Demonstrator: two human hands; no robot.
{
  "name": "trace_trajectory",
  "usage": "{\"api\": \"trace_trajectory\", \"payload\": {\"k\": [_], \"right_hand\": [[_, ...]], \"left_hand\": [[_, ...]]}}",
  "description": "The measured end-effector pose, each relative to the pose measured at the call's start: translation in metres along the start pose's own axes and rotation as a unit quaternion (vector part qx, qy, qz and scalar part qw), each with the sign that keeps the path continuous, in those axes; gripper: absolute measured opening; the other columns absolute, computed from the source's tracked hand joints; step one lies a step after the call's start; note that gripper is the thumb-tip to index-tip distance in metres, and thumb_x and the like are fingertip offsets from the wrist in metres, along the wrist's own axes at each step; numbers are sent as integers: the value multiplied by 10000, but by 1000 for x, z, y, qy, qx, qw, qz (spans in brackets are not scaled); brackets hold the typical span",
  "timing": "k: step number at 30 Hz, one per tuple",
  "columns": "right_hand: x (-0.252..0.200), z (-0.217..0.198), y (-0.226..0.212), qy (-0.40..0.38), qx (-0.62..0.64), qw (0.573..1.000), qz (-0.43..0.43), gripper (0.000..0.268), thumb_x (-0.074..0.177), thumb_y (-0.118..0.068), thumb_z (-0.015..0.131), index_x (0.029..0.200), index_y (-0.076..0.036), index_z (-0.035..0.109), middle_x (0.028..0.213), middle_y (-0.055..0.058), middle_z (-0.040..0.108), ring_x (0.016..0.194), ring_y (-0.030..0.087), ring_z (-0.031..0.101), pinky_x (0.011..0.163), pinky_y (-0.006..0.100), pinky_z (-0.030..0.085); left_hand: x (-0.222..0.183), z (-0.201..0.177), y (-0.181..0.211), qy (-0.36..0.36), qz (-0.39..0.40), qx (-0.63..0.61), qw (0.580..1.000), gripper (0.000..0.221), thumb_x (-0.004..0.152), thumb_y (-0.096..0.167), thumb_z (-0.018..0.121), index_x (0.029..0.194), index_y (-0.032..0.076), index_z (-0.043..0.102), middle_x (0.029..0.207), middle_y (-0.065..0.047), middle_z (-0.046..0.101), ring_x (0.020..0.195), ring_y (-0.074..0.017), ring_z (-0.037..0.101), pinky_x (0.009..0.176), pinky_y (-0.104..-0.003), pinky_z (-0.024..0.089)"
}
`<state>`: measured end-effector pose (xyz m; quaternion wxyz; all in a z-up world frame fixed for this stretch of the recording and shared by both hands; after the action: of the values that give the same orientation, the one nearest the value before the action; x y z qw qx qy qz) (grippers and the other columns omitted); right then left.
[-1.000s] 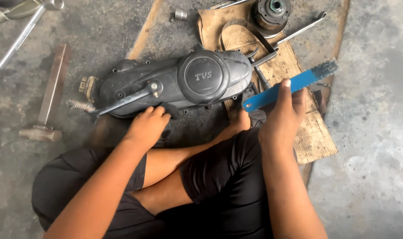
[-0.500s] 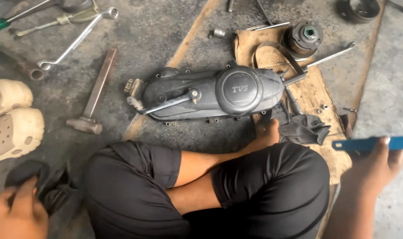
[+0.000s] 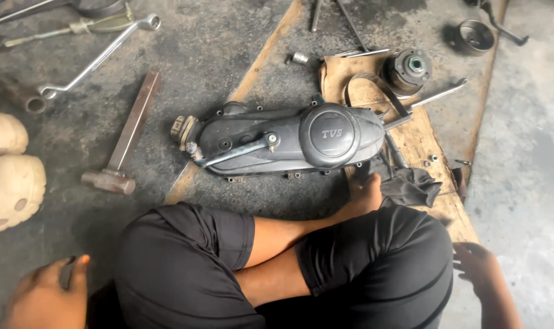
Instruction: The person wipes a motorcycle engine cover with a cloth, lifts it, and scrapes the edges and exterior with a blue tool.
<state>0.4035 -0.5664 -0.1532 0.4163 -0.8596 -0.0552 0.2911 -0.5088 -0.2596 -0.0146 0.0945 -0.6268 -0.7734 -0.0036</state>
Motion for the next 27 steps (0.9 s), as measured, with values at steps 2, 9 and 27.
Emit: {"api": "trace_trajectory", "payload": {"k": [2,9,27], "right_hand": [[3,2,-46,-57,-208,976,-27,382,990,-269,622,1279,-37,715,1044,165,777,867,275,716,736,433,539],[-125,151,-344,-66,-248,925,-281,421,990,-336,639,1262,-17,669,1046,134,755,901,210,733,739,368,554],[40,307,-272,-44,-131,990,-27,824,954,-587,614,1514,-39,359,1340,228,599,1165,364,645,847,482,565]], "left_hand": [[29,-61,41,-1,-36,-109,993,379,1085,483,701,1205,134,784,1093,-179,730,945,-364,715,834,-468,565],[103,-83,231,-168,3,-527,833,583,1066,550,437,1286,44,628,1190,-159,726,1117,-278,672,987,-404,479],[109,-56,289,-85,285,-583,756,771,1039,726,250,1245,57,574,1299,-121,690,1190,-280,659,1030,-394,487]]}}
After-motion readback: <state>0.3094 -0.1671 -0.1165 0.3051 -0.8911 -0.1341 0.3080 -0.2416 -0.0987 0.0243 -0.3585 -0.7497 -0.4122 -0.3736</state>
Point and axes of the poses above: each hand's wrist, its own x-axis towards the middle knuckle, its own z-axis out of the palm, y = z × x, the point moved 7 cm from there along x, towards the middle knuckle
